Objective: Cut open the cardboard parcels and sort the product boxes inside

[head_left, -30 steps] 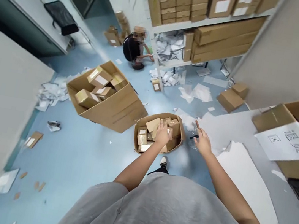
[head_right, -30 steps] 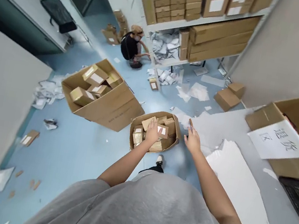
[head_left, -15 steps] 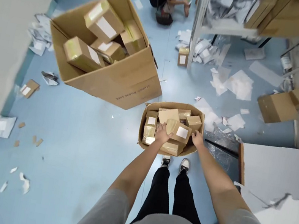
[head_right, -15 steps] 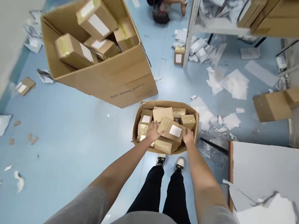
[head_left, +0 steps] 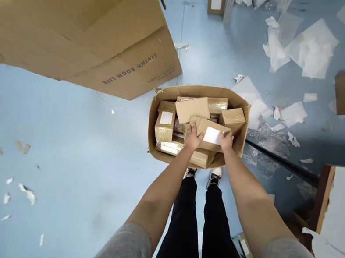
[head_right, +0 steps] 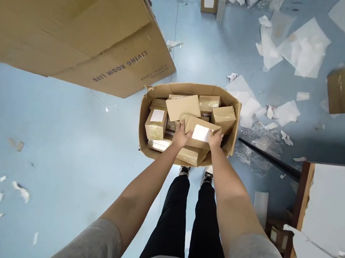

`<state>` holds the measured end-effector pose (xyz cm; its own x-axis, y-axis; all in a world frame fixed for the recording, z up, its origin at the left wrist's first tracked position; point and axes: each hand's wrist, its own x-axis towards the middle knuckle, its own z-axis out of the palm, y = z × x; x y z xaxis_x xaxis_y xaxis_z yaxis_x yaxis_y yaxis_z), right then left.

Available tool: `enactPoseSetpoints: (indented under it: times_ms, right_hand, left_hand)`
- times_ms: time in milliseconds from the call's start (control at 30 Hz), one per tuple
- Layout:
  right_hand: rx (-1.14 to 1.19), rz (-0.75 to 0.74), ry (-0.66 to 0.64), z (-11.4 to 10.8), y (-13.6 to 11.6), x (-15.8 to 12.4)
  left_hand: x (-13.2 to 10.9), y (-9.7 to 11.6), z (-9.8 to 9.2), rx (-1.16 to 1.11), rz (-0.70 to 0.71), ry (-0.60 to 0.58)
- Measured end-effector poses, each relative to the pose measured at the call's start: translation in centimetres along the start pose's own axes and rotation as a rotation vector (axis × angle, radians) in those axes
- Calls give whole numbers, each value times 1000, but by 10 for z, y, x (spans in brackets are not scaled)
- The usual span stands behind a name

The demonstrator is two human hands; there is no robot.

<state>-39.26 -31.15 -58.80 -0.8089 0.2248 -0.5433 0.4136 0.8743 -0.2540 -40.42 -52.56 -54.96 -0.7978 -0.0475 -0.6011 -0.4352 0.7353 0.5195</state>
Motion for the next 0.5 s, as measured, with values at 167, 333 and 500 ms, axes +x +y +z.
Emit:
enactPoseSetpoints:
  times_ms: [167,333,500]
  right_hand:
    - [179,102,188,-66,-18,-95]
    - [314,-40,420,-181,-28,-223]
    - [442,106,621,-280,8,-334]
  left_hand:
    - [-55,26,-69,-70,134,-17]
    - [-145,117,-154,38,276,9]
    - [-226,243,-177,181,462,-89]
